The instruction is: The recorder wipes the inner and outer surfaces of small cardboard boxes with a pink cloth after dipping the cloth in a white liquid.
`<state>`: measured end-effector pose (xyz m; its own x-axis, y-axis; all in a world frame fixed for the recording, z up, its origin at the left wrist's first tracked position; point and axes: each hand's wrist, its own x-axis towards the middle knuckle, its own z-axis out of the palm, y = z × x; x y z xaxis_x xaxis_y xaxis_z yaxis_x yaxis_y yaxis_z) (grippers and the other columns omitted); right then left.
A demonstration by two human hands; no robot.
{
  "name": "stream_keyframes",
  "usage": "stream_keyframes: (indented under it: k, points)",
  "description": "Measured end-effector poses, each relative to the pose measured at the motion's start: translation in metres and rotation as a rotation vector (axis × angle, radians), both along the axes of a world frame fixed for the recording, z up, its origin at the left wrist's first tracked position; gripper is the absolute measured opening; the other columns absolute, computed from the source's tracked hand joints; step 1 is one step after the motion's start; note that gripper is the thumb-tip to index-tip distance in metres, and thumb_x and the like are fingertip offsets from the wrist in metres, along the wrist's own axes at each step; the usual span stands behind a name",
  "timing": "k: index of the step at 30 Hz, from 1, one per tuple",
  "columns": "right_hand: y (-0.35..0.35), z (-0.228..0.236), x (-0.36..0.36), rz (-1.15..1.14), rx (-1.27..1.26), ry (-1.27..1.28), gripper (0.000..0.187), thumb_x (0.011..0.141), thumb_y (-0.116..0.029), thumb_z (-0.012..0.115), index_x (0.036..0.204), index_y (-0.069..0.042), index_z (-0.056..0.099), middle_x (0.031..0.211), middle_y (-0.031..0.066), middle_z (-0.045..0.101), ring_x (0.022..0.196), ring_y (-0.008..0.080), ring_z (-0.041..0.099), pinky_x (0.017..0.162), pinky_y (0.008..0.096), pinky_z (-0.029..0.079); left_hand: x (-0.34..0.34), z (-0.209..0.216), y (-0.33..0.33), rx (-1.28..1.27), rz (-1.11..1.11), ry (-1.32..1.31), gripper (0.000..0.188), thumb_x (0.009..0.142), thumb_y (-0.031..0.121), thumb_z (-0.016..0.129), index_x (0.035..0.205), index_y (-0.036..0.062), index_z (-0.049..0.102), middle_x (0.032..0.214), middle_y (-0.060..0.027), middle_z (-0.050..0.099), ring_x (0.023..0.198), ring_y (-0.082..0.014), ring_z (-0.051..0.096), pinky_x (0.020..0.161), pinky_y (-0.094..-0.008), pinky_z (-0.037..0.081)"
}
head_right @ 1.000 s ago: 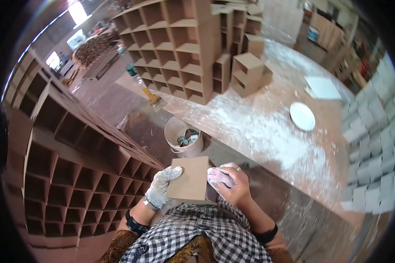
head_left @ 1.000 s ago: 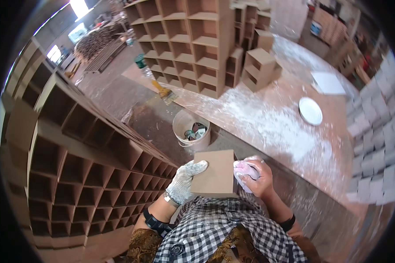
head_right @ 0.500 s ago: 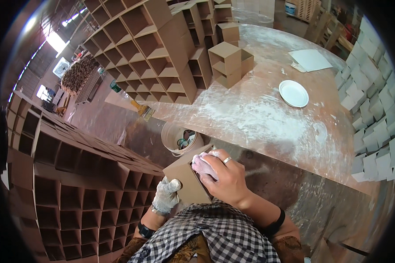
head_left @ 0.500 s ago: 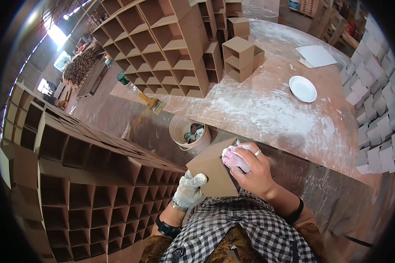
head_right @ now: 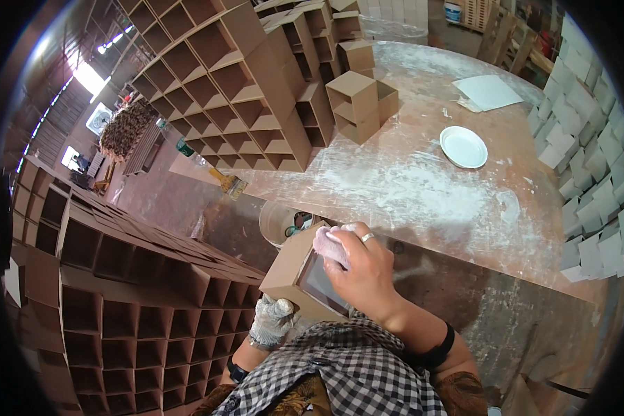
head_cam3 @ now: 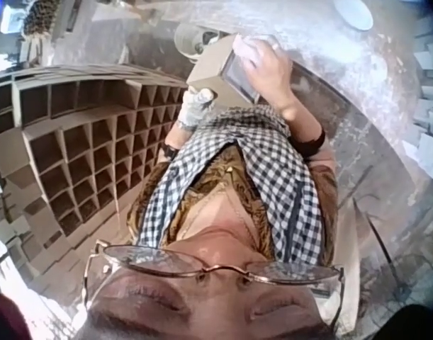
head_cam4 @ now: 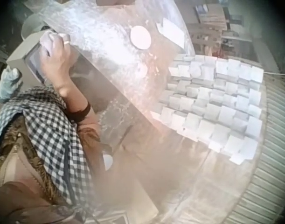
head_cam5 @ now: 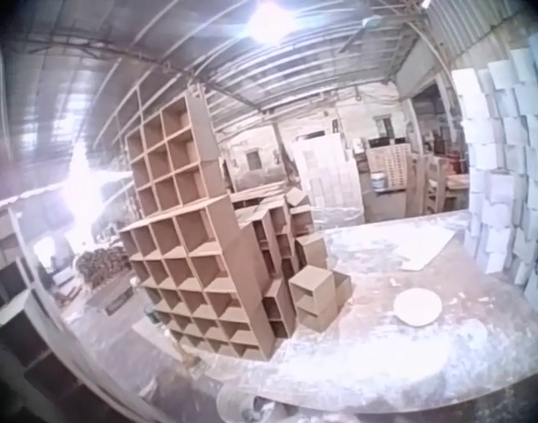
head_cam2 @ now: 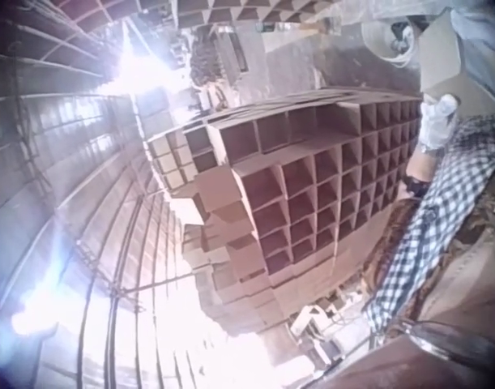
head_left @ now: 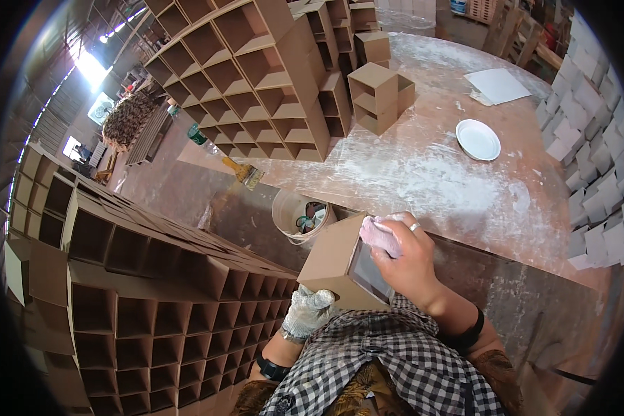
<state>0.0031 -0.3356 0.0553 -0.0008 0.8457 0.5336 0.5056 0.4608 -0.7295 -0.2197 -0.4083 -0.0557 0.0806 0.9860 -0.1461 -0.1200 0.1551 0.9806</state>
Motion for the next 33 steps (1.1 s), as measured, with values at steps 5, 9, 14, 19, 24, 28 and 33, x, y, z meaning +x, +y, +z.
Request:
stream_keyframes:
  k: [5,9,14,19,24,28,33]
  points:
    - [-0.013,0.004,-0.001,0.243,0.261,-0.049,0.035,0.06,-0.006,0.071,0.093,-0.005,0.061,0.09,0.0113,0.059,0.072,0.0294,0.063,0.061,0.0349,0.052,0.004,0.008,0.005,0.236,-0.083,0.318,0.037,0.07,0.013,0.07,0.103,0.0092,0.054,0.105,-0.0083,0.058,0.093,-0.0252,0.058,0.075,-0.0363,0.049]
    - [-0.004,0.003,0.0,0.126,0.185,-0.08,0.033,0.062,-0.007,0.069,0.093,-0.006,0.061,0.091,0.0112,0.058,0.072,0.0289,0.062,0.061,0.0356,0.052,-0.001,0.028,0.01,0.863,-0.231,1.193,0.022,0.069,0.007,0.064,0.089,0.013,0.059,0.1,-0.0093,0.06,0.089,-0.0304,0.06,0.072,-0.0393,0.05]
    - [0.011,-0.005,0.002,-0.114,0.036,-0.035,0.03,0.066,-0.01,0.068,0.095,-0.006,0.059,0.088,0.0112,0.057,0.072,0.0322,0.06,0.06,0.0394,0.049,0.013,0.035,0.026,0.849,-0.239,1.002,0.018,0.081,0.017,0.062,0.097,0.0104,0.058,0.096,-0.007,0.062,0.085,-0.0257,0.062,0.068,-0.0338,0.052]
    - [0.023,-0.023,0.031,-0.242,-0.126,0.015,0.028,0.068,-0.012,0.068,0.093,-0.004,0.059,0.084,0.0137,0.059,0.072,0.0338,0.059,0.063,0.0407,0.047,0.055,0.072,0.038,0.382,-0.33,0.492,0.021,0.088,0.024,0.059,0.101,0.0079,0.061,0.092,-0.0074,0.064,0.085,-0.0232,0.063,0.069,-0.0315,0.051]
    - [0.027,-0.033,0.06,-0.167,-0.328,0.245,0.02,0.072,-0.012,0.065,0.086,0.0,0.059,0.073,0.0128,0.06,0.068,0.0221,0.059,0.062,0.0334,0.046,0.064,0.003,0.05,0.622,-0.508,0.726,0.022,0.084,0.021,0.063,0.102,0.0081,0.061,0.092,-0.0083,0.064,0.084,-0.0236,0.062,0.072,-0.0338,0.051]
    - [0.028,-0.06,0.12,-0.035,-0.602,0.529,0.019,0.072,-0.006,0.062,0.09,0.0,0.06,0.076,0.0022,0.059,0.07,0.0095,0.053,0.063,0.0239,0.044,0.098,0.012,0.051,0.592,-0.57,0.516,0.03,0.079,0.015,0.065,0.107,0.0065,0.059,0.103,-0.012,0.062,0.089,-0.0271,0.061,0.076,-0.0345,0.051]
    - [0.019,-0.06,0.151,0.057,-0.663,0.69,0.023,0.073,-0.003,0.061,0.095,0.001,0.061,0.083,0.003,0.06,0.075,0.0099,0.055,0.067,0.0229,0.045,0.132,0.033,0.065,0.684,-0.653,0.667,0.039,0.084,0.022,0.059,0.118,0.0026,0.053,0.122,-0.0138,0.053,0.109,-0.0266,0.053,0.094,-0.0335,0.043]
